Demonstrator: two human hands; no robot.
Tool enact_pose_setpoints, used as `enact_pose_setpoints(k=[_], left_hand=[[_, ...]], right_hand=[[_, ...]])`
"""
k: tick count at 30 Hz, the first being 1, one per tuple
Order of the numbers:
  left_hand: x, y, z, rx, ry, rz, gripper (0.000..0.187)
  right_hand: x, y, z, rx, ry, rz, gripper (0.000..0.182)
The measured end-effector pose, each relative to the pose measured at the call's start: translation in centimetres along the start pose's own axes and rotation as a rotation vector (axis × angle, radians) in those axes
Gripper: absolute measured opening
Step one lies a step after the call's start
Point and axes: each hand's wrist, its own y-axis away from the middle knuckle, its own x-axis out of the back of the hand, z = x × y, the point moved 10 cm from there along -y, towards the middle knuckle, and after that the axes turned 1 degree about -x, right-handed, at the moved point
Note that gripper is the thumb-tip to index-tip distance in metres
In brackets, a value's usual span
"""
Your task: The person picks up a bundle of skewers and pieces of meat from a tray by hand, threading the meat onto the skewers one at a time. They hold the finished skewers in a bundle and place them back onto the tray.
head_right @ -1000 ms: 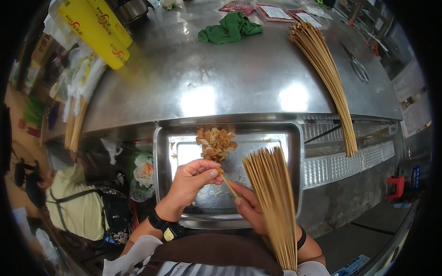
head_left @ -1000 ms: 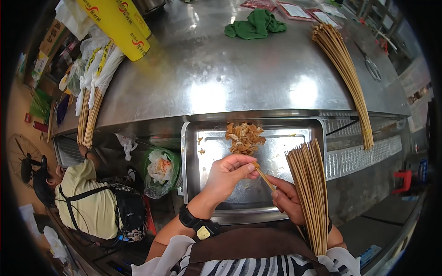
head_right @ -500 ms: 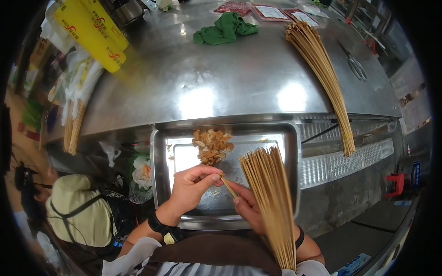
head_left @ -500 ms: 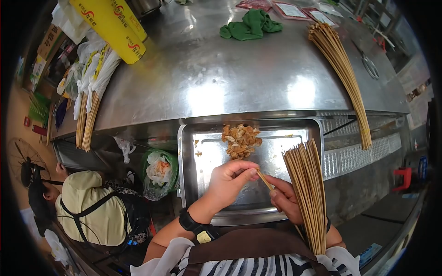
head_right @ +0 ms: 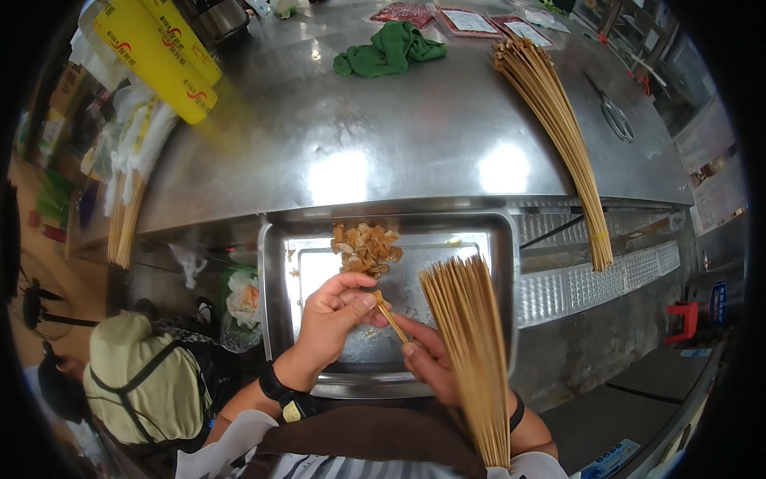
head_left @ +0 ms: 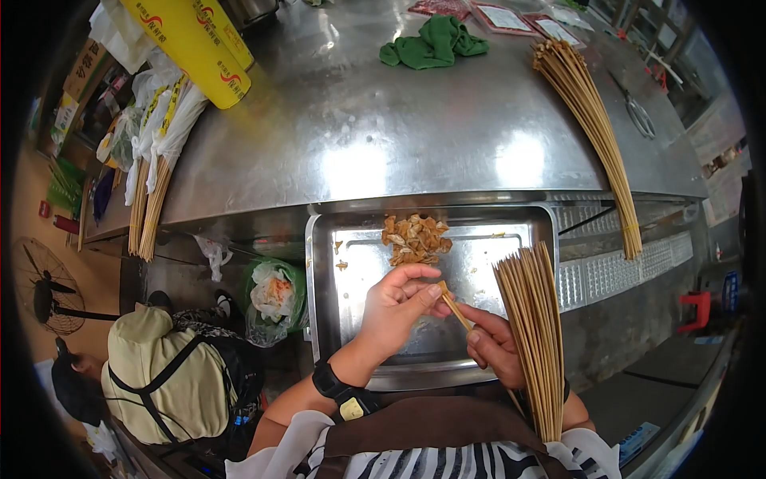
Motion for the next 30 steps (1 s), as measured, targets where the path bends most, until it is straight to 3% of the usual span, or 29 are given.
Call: enact_pose_setpoints(k=[11,30], left_hand=[[0.5,0.1,-3.1,0.22,0.167,0.029,0.017],[-2.0,0.9,-4.1,0.27,0.381,-0.041,0.02]], right_hand=[[-0.1,-0.4,0.0,0.029,-0.043,-0.019,0.042],[1.0,-0.2,-0.9,0.065,-0.121,0.099,0.015]])
